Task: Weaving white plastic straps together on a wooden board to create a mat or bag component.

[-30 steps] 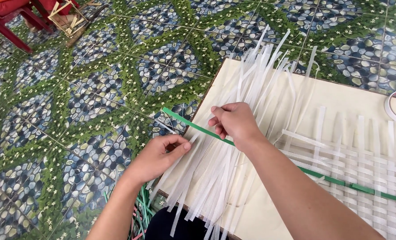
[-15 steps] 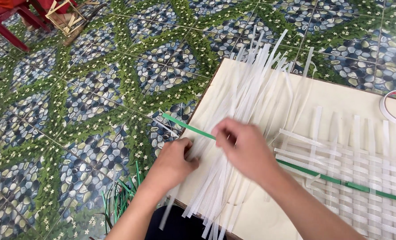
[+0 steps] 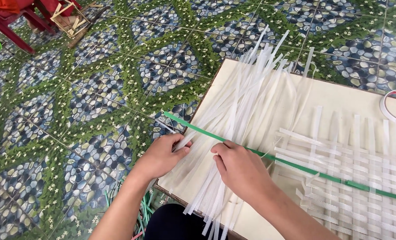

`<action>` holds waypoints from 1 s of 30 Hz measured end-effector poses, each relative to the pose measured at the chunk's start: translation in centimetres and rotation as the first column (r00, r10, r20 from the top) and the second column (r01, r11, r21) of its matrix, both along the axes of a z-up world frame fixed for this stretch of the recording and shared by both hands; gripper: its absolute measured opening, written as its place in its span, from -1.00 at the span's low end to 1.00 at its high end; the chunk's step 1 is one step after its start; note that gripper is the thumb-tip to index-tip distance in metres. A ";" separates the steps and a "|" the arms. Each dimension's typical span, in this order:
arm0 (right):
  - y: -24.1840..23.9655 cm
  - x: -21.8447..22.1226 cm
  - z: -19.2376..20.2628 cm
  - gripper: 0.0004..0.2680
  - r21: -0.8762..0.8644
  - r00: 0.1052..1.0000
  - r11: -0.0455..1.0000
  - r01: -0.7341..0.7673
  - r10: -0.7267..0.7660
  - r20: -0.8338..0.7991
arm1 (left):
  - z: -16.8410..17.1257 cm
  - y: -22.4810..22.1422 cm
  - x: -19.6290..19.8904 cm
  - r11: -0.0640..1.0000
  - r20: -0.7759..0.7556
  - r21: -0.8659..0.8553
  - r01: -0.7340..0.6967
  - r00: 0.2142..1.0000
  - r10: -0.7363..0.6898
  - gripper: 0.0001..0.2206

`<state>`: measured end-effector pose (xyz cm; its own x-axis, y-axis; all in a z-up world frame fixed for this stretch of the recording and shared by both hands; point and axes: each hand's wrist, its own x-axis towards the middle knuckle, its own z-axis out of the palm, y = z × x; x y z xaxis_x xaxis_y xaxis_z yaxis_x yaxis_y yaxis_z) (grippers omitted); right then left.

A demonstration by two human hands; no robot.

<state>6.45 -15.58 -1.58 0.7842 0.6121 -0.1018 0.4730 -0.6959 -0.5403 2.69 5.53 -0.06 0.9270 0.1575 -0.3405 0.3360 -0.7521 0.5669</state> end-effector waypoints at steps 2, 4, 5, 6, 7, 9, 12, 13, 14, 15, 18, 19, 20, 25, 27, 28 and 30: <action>0.4 0.2 0.7 -0.83 -0.010 1.000 1.000 -0.004 0.004 0.001 | 0.9 -0.4 -0.1 0.998 -0.024 -0.013 -0.054 0.998 0.053 -0.87; 0.8 0.4 2.1 -0.84 -0.026 0.993 0.993 -0.113 0.114 0.043 | 2.0 -0.8 -0.3 0.998 0.005 -0.018 -0.064 0.998 0.064 -0.76; 1.1 0.6 2.4 -0.84 -0.026 0.993 0.993 -0.113 0.114 0.043 | 2.0 -0.8 -0.3 0.998 0.005 -0.018 -0.065 0.998 0.065 -0.76; 1.5 0.7 2.7 -0.81 -0.043 0.989 0.989 -0.143 0.144 0.024 | 2.0 -0.7 -0.3 0.998 -0.001 0.000 -0.056 0.998 0.056 -0.74; 1.9 0.8 3.0 -0.78 -0.058 0.985 0.983 -0.173 0.174 0.003 | 2.0 -0.6 -0.3 0.999 -0.009 0.018 -0.048 0.999 0.048 -0.72; 2.5 1.0 2.2 -0.77 -0.097 0.981 0.977 -0.190 0.191 0.007 | 2.5 -0.8 -0.5 0.998 -0.006 0.041 -0.041 0.999 0.042 -0.73; 2.7 1.2 1.8 -0.79 -0.162 0.974 0.964 -0.213 0.222 0.040 | 2.6 -0.7 -0.6 0.997 -0.002 0.069 -0.038 0.999 0.038 -0.74; 2.7 1.1 1.8 -0.82 -0.186 0.970 0.958 -0.220 0.235 0.068 | 2.6 -0.6 -0.7 0.996 -0.004 0.076 -0.041 0.999 0.041 -0.74; 2.7 1.2 1.6 -0.82 -0.185 0.969 0.957 -0.222 0.237 0.067 | 2.6 -0.6 -0.8 0.996 -0.004 0.076 -0.042 0.999 0.043 -0.74; 2.6 1.3 1.4 -0.84 -0.193 0.967 0.955 -0.227 0.245 0.076 | 2.6 -0.6 -0.8 0.997 0.007 0.073 -0.031 1.000 0.030 -0.74; 2.3 1.4 1.3 -0.86 -0.202 0.963 0.952 -0.230 0.253 0.092 | 3.2 -1.1 -1.2 0.999 0.024 0.044 -0.024 0.999 0.023 -0.72; 2.1 1.4 1.4 -0.86 -0.203 0.963 0.952 -0.227 0.251 0.102 | 3.5 -1.3 -1.3 1.000 0.030 0.017 -0.026 0.999 0.026 -0.71; 2.2 1.4 1.7 -0.86 -0.203 0.962 0.952 -0.228 0.252 0.102 | 3.4 -1.4 -1.3 0.999 0.031 0.017 -0.027 0.999 0.026 -0.71; 2.3 0.9 2.3 -0.87 -0.196 0.938 0.934 -0.297 0.324 0.123 | 3.2 -1.6 -0.8 0.990 0.075 0.133 0.038 0.996 -0.048 -0.69; 2.5 1.2 1.5 -0.90 -0.204 0.932 0.932 -0.301 0.333 0.146 | 2.7 -1.7 -0.8 0.992 0.090 0.125 0.024 0.995 -0.036 -0.69; 2.5 1.4 1.1 -0.93 -0.211 0.924 0.929 -0.304 0.342 0.170 | 2.5 -1.7 -0.8 0.993 0.106 0.116 0.010 0.994 -0.022 -0.68; 2.6 1.5 1.2 -0.94 -0.212 0.921 0.926 -0.313 0.351 0.169 | 2.5 -1.9 -0.7 0.996 0.085 0.084 0.017 0.996 -0.024 -0.67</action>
